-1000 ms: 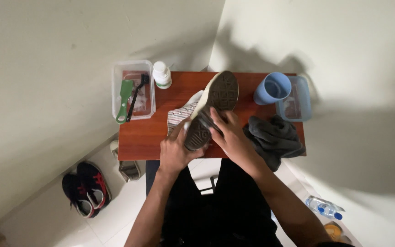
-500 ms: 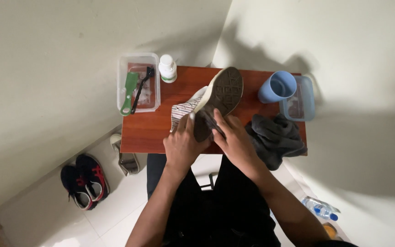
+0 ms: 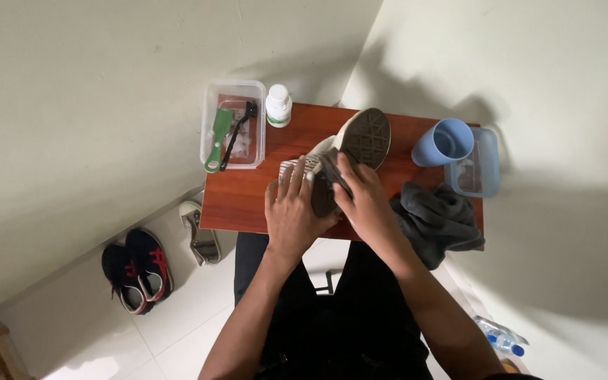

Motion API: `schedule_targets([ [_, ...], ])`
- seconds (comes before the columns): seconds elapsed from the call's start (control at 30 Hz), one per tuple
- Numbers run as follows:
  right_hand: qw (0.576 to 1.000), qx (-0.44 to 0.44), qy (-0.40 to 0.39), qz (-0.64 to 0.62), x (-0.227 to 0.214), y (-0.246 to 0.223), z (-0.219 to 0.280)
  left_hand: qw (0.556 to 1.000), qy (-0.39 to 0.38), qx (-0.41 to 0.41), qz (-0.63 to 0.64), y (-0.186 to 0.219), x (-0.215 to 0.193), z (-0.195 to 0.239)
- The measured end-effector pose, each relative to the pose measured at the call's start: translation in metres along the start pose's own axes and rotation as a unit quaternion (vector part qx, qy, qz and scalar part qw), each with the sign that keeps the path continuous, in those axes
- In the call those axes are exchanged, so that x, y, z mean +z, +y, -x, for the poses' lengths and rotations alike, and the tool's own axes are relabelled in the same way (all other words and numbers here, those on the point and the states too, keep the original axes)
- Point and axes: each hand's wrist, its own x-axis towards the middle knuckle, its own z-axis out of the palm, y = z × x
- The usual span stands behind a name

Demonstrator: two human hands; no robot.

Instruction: The person cleans the sole of a white sneaker using a grey cloth and a brush. They wipe the bottom of the shoe with the cloth, then use the brush to scrub the tread pattern, and finally wipe it again with the cloth.

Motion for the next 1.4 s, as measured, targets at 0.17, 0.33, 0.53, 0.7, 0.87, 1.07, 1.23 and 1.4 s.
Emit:
schedule_targets([
  [0.17, 0.999, 0.032, 0.003, -0.025, -0.012, 0.013, 0.041, 0.999, -0.022, -0.014, 0.021, -0.005, 0.007, 0.000],
  [0.33, 1.000, 0.008, 0.011, -0.015, -0.006, 0.008, 0.013, 1.000, -0.006, 0.002, 0.007, -0.003, 0.013, 0.003],
  [0.53, 0.999, -0.031, 0.022, -0.001, 0.018, 0.017, -0.014, 1.000, -0.021, -0.012, -0.013, -0.011, 0.018, 0.003],
  [0.7, 1.000, 0.007, -0.023, -0.019, -0.015, 0.001, 0.016, 0.999, -0.013, -0.027, 0.034, -0.013, 0.012, -0.004],
  [0.87, 0.998, 0.038, -0.036, -0.029, -0.023, -0.004, 0.025, 0.999, -0.028, -0.037, 0.028, -0.014, 0.014, -0.003],
  [1.07, 1.000, -0.016, -0.016, -0.007, 0.012, 0.010, -0.017, 0.998, -0.047, -0.027, 0.008, -0.012, 0.014, 0.000],
  [1.23, 0.999, -0.018, -0.027, -0.014, 0.004, 0.006, -0.011, 0.997, -0.062, -0.033, 0.021, -0.016, 0.014, -0.002],
  [1.4, 0.992, 0.096, -0.075, -0.030, -0.026, 0.000, 0.036, 0.995, -0.070, -0.052, 0.058, -0.017, 0.013, -0.004],
])
